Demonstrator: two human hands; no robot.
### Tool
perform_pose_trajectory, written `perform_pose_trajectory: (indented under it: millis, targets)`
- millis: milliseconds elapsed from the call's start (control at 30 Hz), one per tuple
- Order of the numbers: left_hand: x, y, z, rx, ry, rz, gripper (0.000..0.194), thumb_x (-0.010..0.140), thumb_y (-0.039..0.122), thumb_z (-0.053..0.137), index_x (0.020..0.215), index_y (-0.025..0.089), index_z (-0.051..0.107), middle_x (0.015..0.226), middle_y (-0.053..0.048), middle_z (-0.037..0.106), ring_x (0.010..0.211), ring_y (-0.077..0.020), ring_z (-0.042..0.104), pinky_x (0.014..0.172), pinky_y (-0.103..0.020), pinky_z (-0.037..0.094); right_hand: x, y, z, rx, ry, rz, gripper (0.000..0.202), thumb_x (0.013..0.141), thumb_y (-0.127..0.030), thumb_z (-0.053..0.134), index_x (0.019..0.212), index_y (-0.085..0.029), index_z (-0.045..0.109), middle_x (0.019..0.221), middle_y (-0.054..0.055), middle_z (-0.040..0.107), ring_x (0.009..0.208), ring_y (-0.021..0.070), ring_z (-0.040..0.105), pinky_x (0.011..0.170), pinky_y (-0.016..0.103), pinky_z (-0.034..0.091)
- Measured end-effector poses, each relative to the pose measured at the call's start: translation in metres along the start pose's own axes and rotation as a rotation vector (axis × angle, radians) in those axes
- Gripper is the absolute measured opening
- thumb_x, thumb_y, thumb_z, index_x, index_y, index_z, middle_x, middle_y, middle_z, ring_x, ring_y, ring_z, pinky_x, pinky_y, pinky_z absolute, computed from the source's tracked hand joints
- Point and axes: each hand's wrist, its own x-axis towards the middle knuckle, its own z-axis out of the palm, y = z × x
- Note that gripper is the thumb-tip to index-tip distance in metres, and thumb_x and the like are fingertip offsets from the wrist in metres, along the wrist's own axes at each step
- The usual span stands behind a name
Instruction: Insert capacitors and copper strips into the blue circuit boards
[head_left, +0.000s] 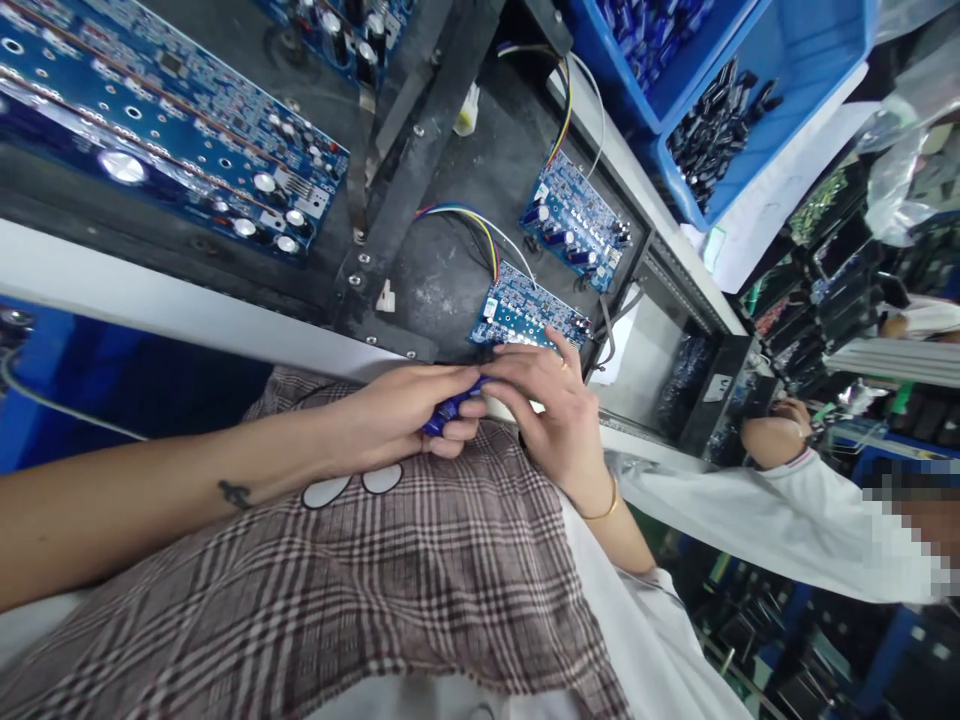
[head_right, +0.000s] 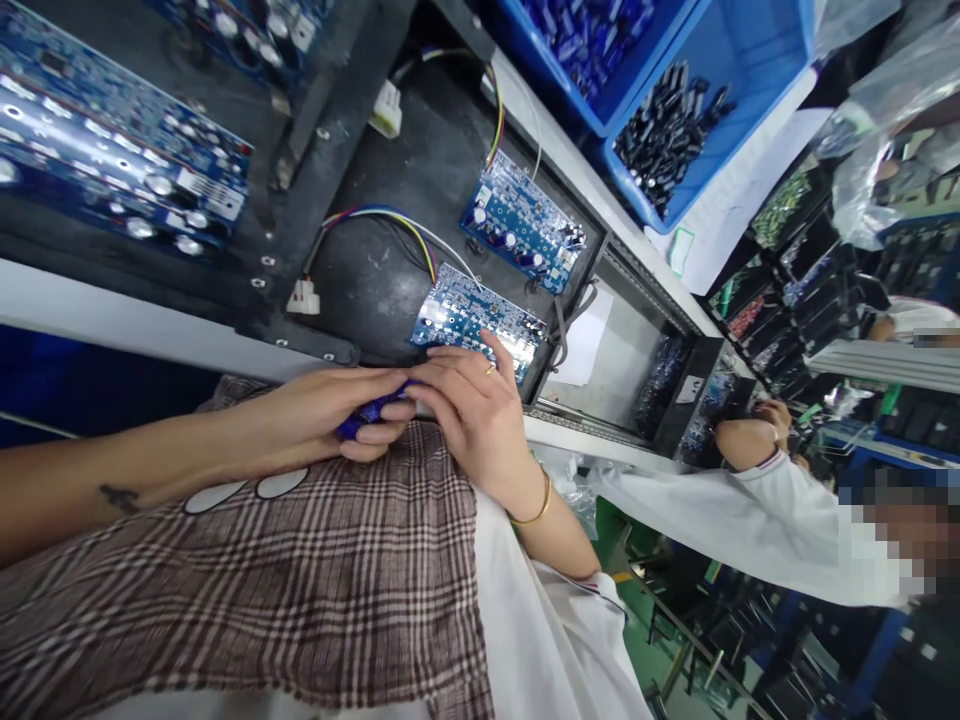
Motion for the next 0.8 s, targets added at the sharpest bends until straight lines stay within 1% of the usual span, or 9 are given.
perform_pose_trajectory:
  millis: [100,133,200,300,433,567,733,800]
  targets:
    - [-0.001,0.001,0.000,0.006,0.048,-0.036,0.019,0.097,0.028,0.050,0.088,0.013,0.058,0.070,0.000,0.047,0.054,-0.0077,0.043,0.044,-0.017,0.033,0.008,0.007,0.013,-0.092,0.132,0.059,0.012,0.096,-0.027,0.057,0.100,-0.026,0.068,0.100,-0.002,0.074,0.103,0.0151,0.068,0.119,0.047,0.030]
    - [-0.001,0.002,0.000,0.027,0.052,-0.042,0.018,0.096,0.028,0.052,0.092,0.012,0.060,0.072,-0.001,0.049,0.056,-0.0084,0.045,0.046,-0.018,0.034,0.011,0.011,0.018,-0.125,0.176,0.067,0.012,0.096,-0.028,0.057,0.099,-0.025,0.068,0.100,-0.001,0.074,0.101,0.0153,0.068,0.118,0.047,0.030]
    - [-0.003,0.002,-0.001,0.073,0.031,-0.039,0.018,0.094,0.028,0.055,0.095,0.011,0.062,0.076,-0.002,0.051,0.059,-0.0090,0.048,0.047,-0.018,0.035,0.016,0.018,0.026,-0.169,0.222,0.062,0.013,0.097,-0.029,0.055,0.098,-0.024,0.067,0.098,0.000,0.074,0.096,0.0153,0.069,0.116,0.047,0.031]
    - [-0.003,0.002,-0.002,0.115,0.000,-0.035,0.016,0.091,0.026,0.059,0.092,0.011,0.065,0.077,-0.002,0.052,0.059,-0.0086,0.047,0.045,-0.017,0.033,0.020,0.025,0.033,-0.185,0.238,0.047,0.012,0.097,-0.028,0.054,0.098,-0.024,0.066,0.094,0.000,0.074,0.091,0.0150,0.068,0.113,0.045,0.036]
    - [-0.002,0.001,-0.005,0.144,-0.005,-0.043,0.011,0.087,0.021,0.061,0.086,0.011,0.065,0.074,-0.002,0.050,0.055,-0.0072,0.042,0.041,-0.015,0.026,0.021,0.025,0.036,-0.187,0.271,0.028,0.011,0.097,-0.027,0.055,0.098,-0.024,0.065,0.093,0.001,0.074,0.089,0.0155,0.068,0.110,0.042,0.041]
    - [-0.004,0.002,-0.004,0.234,-0.044,-0.037,0.015,0.088,0.025,0.059,0.084,0.013,0.066,0.070,-0.001,0.046,0.051,-0.0063,0.036,0.039,-0.014,0.021,0.022,0.024,0.038,-0.200,0.298,0.022,0.009,0.096,-0.026,0.056,0.097,-0.023,0.065,0.092,0.001,0.074,0.088,0.0156,0.069,0.109,0.042,0.043]
    - [-0.007,0.004,-0.001,0.398,-0.062,-0.041,0.018,0.089,0.028,0.055,0.086,0.013,0.065,0.071,0.000,0.045,0.049,-0.0055,0.035,0.039,-0.014,0.019,0.022,0.024,0.041,-0.214,0.303,0.037,0.010,0.097,-0.025,0.055,0.098,-0.023,0.064,0.092,0.001,0.074,0.089,0.0156,0.068,0.109,0.042,0.043]
    - [-0.008,0.007,-0.001,0.471,-0.079,-0.037,0.019,0.090,0.029,0.053,0.087,0.014,0.064,0.070,0.001,0.045,0.048,-0.0050,0.034,0.038,-0.014,0.018,0.021,0.025,0.040,-0.221,0.288,-0.008,0.011,0.098,-0.025,0.054,0.100,-0.023,0.064,0.094,0.002,0.073,0.093,0.0153,0.068,0.110,0.042,0.042]
